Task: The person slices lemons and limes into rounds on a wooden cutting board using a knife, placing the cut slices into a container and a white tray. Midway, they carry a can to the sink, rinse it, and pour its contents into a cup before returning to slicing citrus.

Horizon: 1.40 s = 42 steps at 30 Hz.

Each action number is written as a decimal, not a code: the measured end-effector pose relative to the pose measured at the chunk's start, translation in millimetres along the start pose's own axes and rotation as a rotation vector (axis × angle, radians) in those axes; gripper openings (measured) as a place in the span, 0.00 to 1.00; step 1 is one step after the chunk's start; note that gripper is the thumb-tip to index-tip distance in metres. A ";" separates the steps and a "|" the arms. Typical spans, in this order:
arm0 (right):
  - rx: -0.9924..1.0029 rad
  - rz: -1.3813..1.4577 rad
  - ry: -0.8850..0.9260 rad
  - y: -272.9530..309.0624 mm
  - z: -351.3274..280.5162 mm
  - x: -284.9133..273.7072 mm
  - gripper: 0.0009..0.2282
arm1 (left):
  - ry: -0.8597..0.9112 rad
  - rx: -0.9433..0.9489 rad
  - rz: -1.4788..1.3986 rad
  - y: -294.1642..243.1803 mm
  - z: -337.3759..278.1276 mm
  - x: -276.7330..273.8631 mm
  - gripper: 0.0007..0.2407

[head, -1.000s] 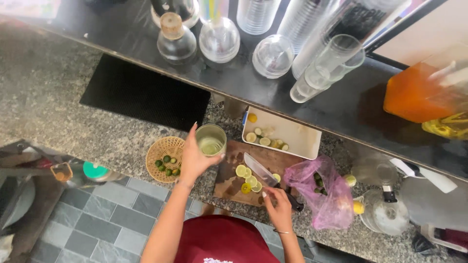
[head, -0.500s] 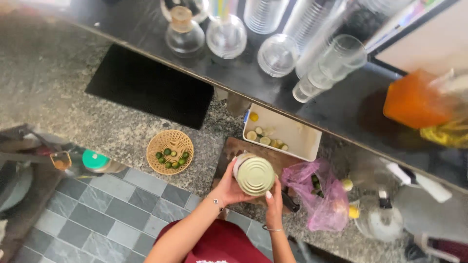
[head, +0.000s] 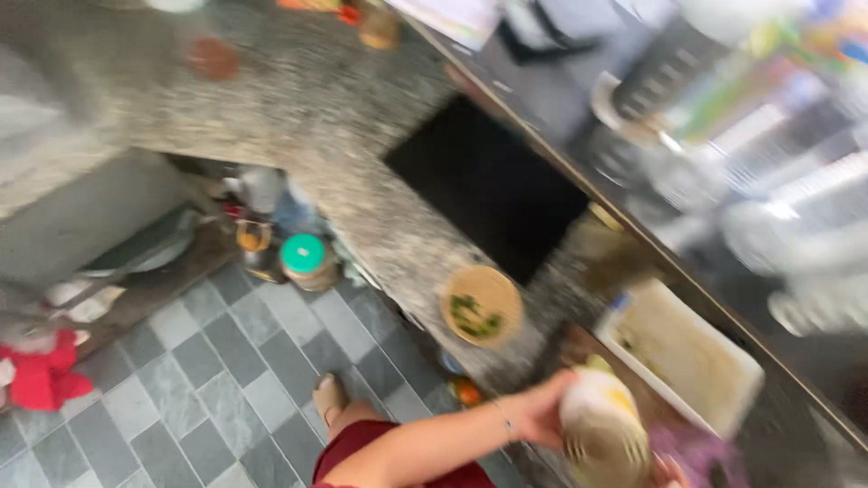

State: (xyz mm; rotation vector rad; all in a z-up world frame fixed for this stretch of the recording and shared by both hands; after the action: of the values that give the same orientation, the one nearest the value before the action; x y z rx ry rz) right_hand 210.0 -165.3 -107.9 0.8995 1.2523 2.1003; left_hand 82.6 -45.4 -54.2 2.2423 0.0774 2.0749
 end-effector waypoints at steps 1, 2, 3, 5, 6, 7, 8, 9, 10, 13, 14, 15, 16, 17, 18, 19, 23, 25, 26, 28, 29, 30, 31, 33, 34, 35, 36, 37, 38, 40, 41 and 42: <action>0.011 0.001 0.020 -7.0 -0.3 34.2 0.20 | 0.001 0.029 0.008 -12.9 -23.1 -2.0 0.31; 0.021 0.001 0.041 -14.1 -0.7 69.2 0.19 | 0.059 0.039 0.099 -26.4 -45.3 -0.7 0.28; 0.040 0.002 0.057 -22.7 -9.7 101.4 0.18 | 0.105 0.047 0.187 -34.4 -70.7 -5.0 0.25; 0.072 -0.003 0.091 -37.0 -26.0 165.2 0.17 | 0.140 0.252 0.401 -86.4 -168.8 22.2 0.25; 0.085 -0.008 0.108 -42.0 -32.7 197.7 0.16 | 0.180 0.430 0.612 -114.1 -220.9 42.8 0.25; 0.099 -0.022 0.128 -42.7 -38.3 224.8 0.15 | 0.176 0.454 0.609 -134.8 -273.0 41.0 0.25; 0.114 -0.035 0.148 -43.1 -43.2 251.7 0.14 | 0.128 0.617 0.603 -161.3 -329.6 39.0 0.25; 0.123 -0.049 0.171 -43.1 -42.8 278.7 0.13 | 0.084 0.784 0.594 -187.2 -384.5 38.3 0.26; 0.133 -0.063 0.195 -42.4 -41.6 305.9 0.13 | 0.082 0.811 0.590 -195.8 -425.6 37.7 0.26; 0.156 -0.062 0.256 -35.8 -50.3 419.7 0.11 | -0.226 1.144 0.432 -222.9 -565.5 13.5 0.24; 0.223 -0.154 0.455 -32.2 -59.3 480.8 0.12 | -0.267 1.266 0.350 -225.9 -605.3 0.0 0.24; 0.282 -0.251 0.657 -29.0 -68.2 538.7 0.13 | -0.302 1.387 0.261 -227.9 -640.7 -15.2 0.24; 0.276 -0.238 0.680 -26.5 -74.1 591.5 0.13 | -0.301 1.414 0.263 -228.3 -667.4 -24.6 0.24; 0.485 -0.116 0.773 -33.0 -86.9 644.5 0.15 | -0.255 1.489 0.207 -226.3 -692.8 -35.5 0.24; 0.698 0.004 0.860 -38.1 -103.5 697.6 0.19 | -0.207 1.563 0.150 -225.1 -717.4 -47.3 0.25; 0.700 0.006 0.884 -47.1 -111.8 746.6 0.19 | -0.207 1.587 0.144 -224.5 -736.3 -59.9 0.25; 0.967 0.111 1.211 -107.7 -178.4 954.7 0.26 | -0.414 1.712 0.211 -226.6 -819.7 -105.8 0.26; 1.029 0.116 1.314 -165.4 -220.6 1066.0 0.27 | -0.549 1.750 0.279 -244.9 -871.3 -125.7 0.27; 0.956 0.204 1.335 -198.7 -241.1 1126.5 0.26 | -0.647 1.784 0.252 -257.6 -901.4 -138.5 0.27; 0.921 0.286 1.383 -264.7 -295.4 1213.2 0.25 | -0.772 1.835 0.179 -267.5 -938.6 -141.2 0.28; 0.843 0.194 1.310 -294.6 -320.5 1266.0 0.23 | -0.706 1.929 0.151 -286.2 -975.0 -127.3 0.29; 0.767 0.104 1.234 -321.1 -346.0 1320.1 0.22 | -0.636 2.021 0.126 -305.2 -1011.1 -111.7 0.29; 0.789 0.106 1.236 -357.9 -395.3 1340.3 0.22 | -0.660 2.021 0.117 -322.4 -1038.7 -96.1 0.29; -0.311 -0.361 1.769 -393.7 -506.4 1381.1 0.16 | -0.652 2.027 0.336 -359.0 -1083.6 -59.5 0.31; -0.296 -0.359 1.781 -363.7 -526.8 1367.6 0.16 | -0.667 2.026 0.322 -377.7 -1105.9 -44.0 0.31; -0.418 -0.011 1.992 -321.2 -551.5 1349.7 0.16 | -0.718 1.990 0.384 -401.5 -1125.8 -27.8 0.33; -0.536 0.368 2.160 -276.8 -572.0 1325.4 0.15 | -0.766 1.952 0.445 -424.6 -1144.6 -12.1 0.34; -0.531 0.359 2.155 -279.5 -559.4 1321.0 0.15 | -0.763 1.942 0.445 -447.0 -1164.8 -20.7 0.34; -0.481 0.132 2.163 -290.3 -548.7 1318.7 0.17 | -0.839 1.938 0.550 -467.6 -1186.0 -25.8 0.33; -0.417 -0.096 2.154 -289.9 -514.7 1325.6 0.19 | -0.916 1.921 0.650 -491.5 -1220.7 -36.6 0.32; -0.268 -0.260 2.056 -289.1 -483.1 1340.4 0.15 | -0.908 1.996 0.653 -495.5 -1237.0 -40.4 0.33; -0.119 -0.418 1.950 -288.8 -451.4 1351.4 0.13 | -0.898 2.070 0.657 -498.5 -1252.7 -45.1 0.33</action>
State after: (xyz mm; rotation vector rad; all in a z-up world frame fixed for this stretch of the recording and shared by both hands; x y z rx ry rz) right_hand -967.0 686.6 -156.6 -1.8354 1.6200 2.2271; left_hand -1159.0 482.0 -52.1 4.0739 2.5818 -0.0469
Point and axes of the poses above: each hand's wrist, its own z-axis towards the middle knuckle, its own x-axis out of the palm, y = z × x, the point moved 6 cm from there along z, towards the middle knuckle, and after that the axes turned 13 degrees about y, right-handed, at the moved point
